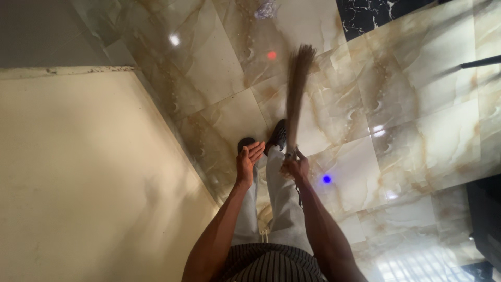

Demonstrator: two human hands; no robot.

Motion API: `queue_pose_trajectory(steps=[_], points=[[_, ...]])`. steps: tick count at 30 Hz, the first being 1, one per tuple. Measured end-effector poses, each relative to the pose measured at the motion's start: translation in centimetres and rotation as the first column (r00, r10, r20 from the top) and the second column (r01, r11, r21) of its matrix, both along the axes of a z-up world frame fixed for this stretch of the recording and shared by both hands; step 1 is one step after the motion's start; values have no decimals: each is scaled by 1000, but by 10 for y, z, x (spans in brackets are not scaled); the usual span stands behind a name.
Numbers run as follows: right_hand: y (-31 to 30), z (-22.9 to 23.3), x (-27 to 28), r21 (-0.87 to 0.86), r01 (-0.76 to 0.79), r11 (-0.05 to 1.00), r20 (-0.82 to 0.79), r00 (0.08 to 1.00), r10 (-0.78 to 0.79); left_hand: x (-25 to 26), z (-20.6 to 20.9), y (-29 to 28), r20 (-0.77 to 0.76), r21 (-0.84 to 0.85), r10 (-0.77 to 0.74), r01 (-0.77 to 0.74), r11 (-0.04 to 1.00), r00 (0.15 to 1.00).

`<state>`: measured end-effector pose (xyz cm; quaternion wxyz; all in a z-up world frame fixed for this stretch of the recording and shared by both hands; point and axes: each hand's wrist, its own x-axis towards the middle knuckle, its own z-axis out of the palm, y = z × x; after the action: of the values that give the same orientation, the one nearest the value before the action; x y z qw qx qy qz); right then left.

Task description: The person moves a chair away from a table and then sweeps the tiled floor using a handheld broom.

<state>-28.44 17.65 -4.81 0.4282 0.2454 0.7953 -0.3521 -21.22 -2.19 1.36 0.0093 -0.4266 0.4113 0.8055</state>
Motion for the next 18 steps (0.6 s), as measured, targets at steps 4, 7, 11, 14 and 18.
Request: queue_pose_trajectory(steps=[4,7,11,14,18], points=[[-32,-34,-14,-72,-110,991,102,988,117,5,1,0,19,-23,-2,2,1000,1000],[-52,-34,-31,-87,-262,961,-2,965,263,6,2,-1,36,-19,8,-7,1000,999],[-53,1,-38,-149,-150,977,12,988,154,7,5,-4,25,-35,9,-8,999,1000],[-32,25,-18,-198,-182,963,-150,977,154,9,7,-5,26,-54,6,-5,999,1000],[-2,31,13,-268,110,957,49,994,-101,9,4,-4,21,-52,25,-24,998,999]])
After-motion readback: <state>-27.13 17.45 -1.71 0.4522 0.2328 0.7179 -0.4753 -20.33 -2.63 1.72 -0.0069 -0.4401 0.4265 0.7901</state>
